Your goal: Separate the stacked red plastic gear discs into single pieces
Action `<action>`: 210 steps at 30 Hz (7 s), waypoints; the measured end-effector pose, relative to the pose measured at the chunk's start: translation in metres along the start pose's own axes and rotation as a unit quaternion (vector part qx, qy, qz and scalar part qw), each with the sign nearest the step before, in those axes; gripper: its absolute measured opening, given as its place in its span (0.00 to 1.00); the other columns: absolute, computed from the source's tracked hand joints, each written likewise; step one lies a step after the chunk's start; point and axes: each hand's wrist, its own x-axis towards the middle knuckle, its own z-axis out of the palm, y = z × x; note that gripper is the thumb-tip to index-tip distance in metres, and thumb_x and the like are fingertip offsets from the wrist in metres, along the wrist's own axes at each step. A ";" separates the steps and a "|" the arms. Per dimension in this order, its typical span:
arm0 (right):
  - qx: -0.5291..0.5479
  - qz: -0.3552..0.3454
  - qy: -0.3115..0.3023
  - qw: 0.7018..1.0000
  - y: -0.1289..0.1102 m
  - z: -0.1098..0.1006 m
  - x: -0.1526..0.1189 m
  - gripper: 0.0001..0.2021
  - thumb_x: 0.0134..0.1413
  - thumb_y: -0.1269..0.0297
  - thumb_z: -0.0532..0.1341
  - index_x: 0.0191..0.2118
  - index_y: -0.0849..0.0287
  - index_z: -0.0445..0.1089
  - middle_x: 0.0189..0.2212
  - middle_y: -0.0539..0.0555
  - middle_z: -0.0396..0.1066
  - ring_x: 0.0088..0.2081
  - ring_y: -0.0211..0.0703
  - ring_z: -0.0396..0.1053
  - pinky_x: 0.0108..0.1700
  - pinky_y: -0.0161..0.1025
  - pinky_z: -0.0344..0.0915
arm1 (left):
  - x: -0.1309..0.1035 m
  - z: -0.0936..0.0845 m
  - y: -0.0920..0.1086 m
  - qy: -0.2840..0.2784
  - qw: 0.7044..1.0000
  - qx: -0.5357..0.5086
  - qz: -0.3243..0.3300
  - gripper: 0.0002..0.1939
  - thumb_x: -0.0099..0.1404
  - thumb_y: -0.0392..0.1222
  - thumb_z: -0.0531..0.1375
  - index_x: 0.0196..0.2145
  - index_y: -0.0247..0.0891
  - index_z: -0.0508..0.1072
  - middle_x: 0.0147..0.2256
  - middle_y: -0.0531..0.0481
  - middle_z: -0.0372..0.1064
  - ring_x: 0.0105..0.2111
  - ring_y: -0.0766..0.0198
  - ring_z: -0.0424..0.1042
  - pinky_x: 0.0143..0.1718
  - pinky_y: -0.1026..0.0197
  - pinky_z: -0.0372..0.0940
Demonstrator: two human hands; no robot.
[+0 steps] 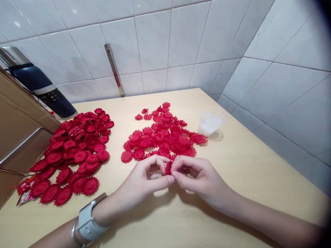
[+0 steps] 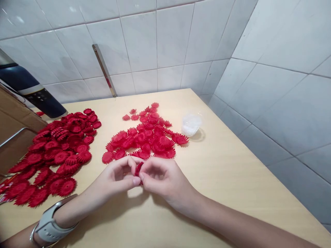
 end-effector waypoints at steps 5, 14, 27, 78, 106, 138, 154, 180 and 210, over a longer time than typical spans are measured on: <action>-0.007 0.004 0.011 1.000 0.001 0.000 0.000 0.04 0.46 0.72 0.59 0.23 0.61 0.64 0.20 0.47 0.63 0.19 0.30 0.56 0.19 0.29 0.50 | 0.000 -0.001 0.004 0.037 0.999 0.001 -0.025 0.07 0.55 0.26 0.56 0.24 0.35 0.64 0.31 0.53 0.65 0.33 0.68 0.65 0.38 0.63 0.60; -0.023 0.019 0.037 0.999 -0.001 0.002 0.002 0.04 0.44 0.73 0.58 0.22 0.60 0.63 0.17 0.46 0.64 0.19 0.31 0.60 0.19 0.29 0.52 | 0.001 -0.002 0.005 0.050 0.992 -0.083 -0.077 0.08 0.53 0.26 0.55 0.20 0.35 0.66 0.29 0.53 0.66 0.31 0.65 0.69 0.38 0.57 0.61; -0.018 0.044 0.129 0.991 -0.008 -0.010 0.011 0.03 0.38 0.71 0.59 0.19 0.61 0.64 0.13 0.44 0.59 0.17 0.30 0.54 0.19 0.30 0.49 | 0.002 -0.005 0.013 0.122 0.992 0.015 -0.022 0.10 0.53 0.29 0.55 0.18 0.35 0.60 0.22 0.57 0.63 0.22 0.73 0.63 0.25 0.69 0.58; -0.529 -0.473 0.053 0.703 -0.003 -0.014 0.001 0.08 0.52 0.77 0.53 0.30 0.62 0.68 0.21 0.54 0.69 0.24 0.40 0.65 0.25 0.37 0.62 | 0.000 -0.003 0.008 0.068 0.991 -0.032 -0.108 0.22 0.62 0.56 0.47 0.28 0.34 0.68 0.26 0.46 0.67 0.25 0.63 0.67 0.21 0.64 0.63; -0.237 -0.145 0.050 0.959 -0.004 -0.003 -0.004 0.04 0.52 0.66 0.57 0.28 0.59 0.62 0.21 0.49 0.62 0.23 0.37 0.60 0.25 0.35 0.59 | -0.006 0.002 0.012 0.001 0.989 0.145 -0.040 0.17 0.63 0.43 0.51 0.18 0.37 0.56 0.19 0.57 0.48 0.20 0.70 0.47 0.22 0.65 0.44; 0.227 0.096 -0.006 0.969 0.002 0.007 -0.008 0.05 0.47 0.66 0.63 0.24 0.60 0.69 0.10 0.42 0.54 0.14 0.27 0.49 0.17 0.27 0.49 | -0.009 -0.002 -0.009 0.110 0.595 0.714 0.353 0.14 0.62 0.30 0.49 0.19 0.36 0.62 0.17 0.54 0.56 0.18 0.67 0.52 0.19 0.63 0.47; 0.253 0.088 -0.028 0.963 0.000 0.005 -0.006 0.04 0.46 0.67 0.64 0.26 0.61 0.69 0.13 0.43 0.59 0.16 0.27 0.50 0.19 0.27 0.49 | -0.010 -0.002 -0.010 0.109 0.609 0.697 0.362 0.12 0.61 0.28 0.48 0.22 0.36 0.62 0.18 0.54 0.57 0.18 0.67 0.52 0.19 0.63 0.49; 0.071 0.079 0.023 0.994 -0.007 0.005 -0.002 0.03 0.36 0.74 0.59 0.20 0.61 0.65 0.12 0.43 0.58 0.15 0.28 0.52 0.17 0.29 0.49 | -0.011 0.006 0.005 0.079 0.913 0.395 0.063 0.15 0.63 0.37 0.47 0.18 0.37 0.56 0.17 0.57 0.56 0.19 0.71 0.56 0.21 0.68 0.51; -0.097 -0.077 0.026 0.992 -0.007 0.007 -0.008 0.03 0.53 0.65 0.58 0.32 0.58 0.66 0.23 0.49 0.65 0.25 0.36 0.63 0.27 0.34 0.59 | -0.008 0.000 0.003 0.180 0.825 0.497 0.200 0.09 0.60 0.34 0.52 0.25 0.35 0.69 0.22 0.54 0.68 0.22 0.68 0.64 0.24 0.67 0.59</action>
